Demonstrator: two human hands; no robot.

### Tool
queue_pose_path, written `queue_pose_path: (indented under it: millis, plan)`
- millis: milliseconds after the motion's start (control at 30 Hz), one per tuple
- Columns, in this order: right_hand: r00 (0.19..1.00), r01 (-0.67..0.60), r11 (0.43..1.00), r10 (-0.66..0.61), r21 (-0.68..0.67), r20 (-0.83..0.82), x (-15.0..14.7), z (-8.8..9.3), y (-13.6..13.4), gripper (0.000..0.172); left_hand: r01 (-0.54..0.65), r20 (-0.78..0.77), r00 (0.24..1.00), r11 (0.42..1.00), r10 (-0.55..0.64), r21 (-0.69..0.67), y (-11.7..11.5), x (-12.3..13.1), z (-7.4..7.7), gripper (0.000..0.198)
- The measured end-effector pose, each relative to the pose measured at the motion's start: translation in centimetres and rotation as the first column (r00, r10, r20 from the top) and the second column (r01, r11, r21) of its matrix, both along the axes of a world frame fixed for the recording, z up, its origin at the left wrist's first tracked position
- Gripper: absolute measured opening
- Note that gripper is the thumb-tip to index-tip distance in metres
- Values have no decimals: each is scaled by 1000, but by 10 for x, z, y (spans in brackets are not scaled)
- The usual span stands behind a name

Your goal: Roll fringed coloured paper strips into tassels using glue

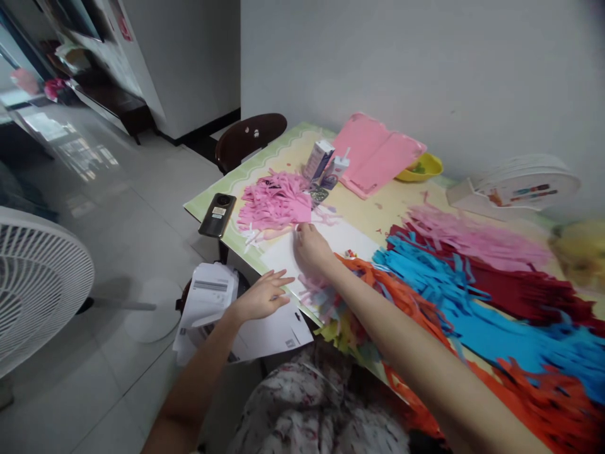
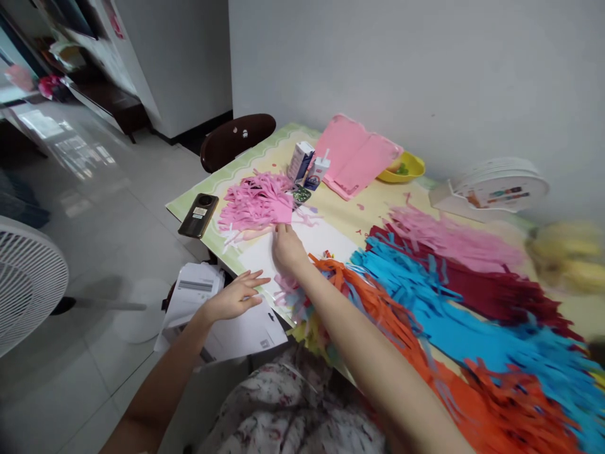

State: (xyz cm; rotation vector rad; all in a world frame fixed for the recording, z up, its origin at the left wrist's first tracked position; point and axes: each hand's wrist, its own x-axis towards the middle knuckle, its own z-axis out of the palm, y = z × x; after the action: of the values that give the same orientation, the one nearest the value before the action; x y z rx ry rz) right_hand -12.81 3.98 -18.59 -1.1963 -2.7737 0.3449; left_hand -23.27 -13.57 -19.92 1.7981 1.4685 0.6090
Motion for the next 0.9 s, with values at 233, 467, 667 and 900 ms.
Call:
queue_pose_path:
  millis: [233, 467, 667, 900]
  plan:
    - [998, -54, 999, 54, -3, 10, 3, -3, -6, 31, -10, 17, 1000, 1000, 10, 11, 0, 0, -1, 28]
    - [999, -32, 999, 31, -5, -27, -6, -3, 1, 31, -28, 13, 1000, 1000, 27, 4, 0, 1, 1, 29]
    - [998, -49, 999, 48, -20, -45, -19, 0, -2, 23, -39, 37, 999, 999, 39, 7, -1, 1, 1, 31]
    - [999, -34, 998, 32, -46, -44, -24, -1, 7, 24, -40, 46, 998, 999, 40, -7, 0, 0, 2, 33]
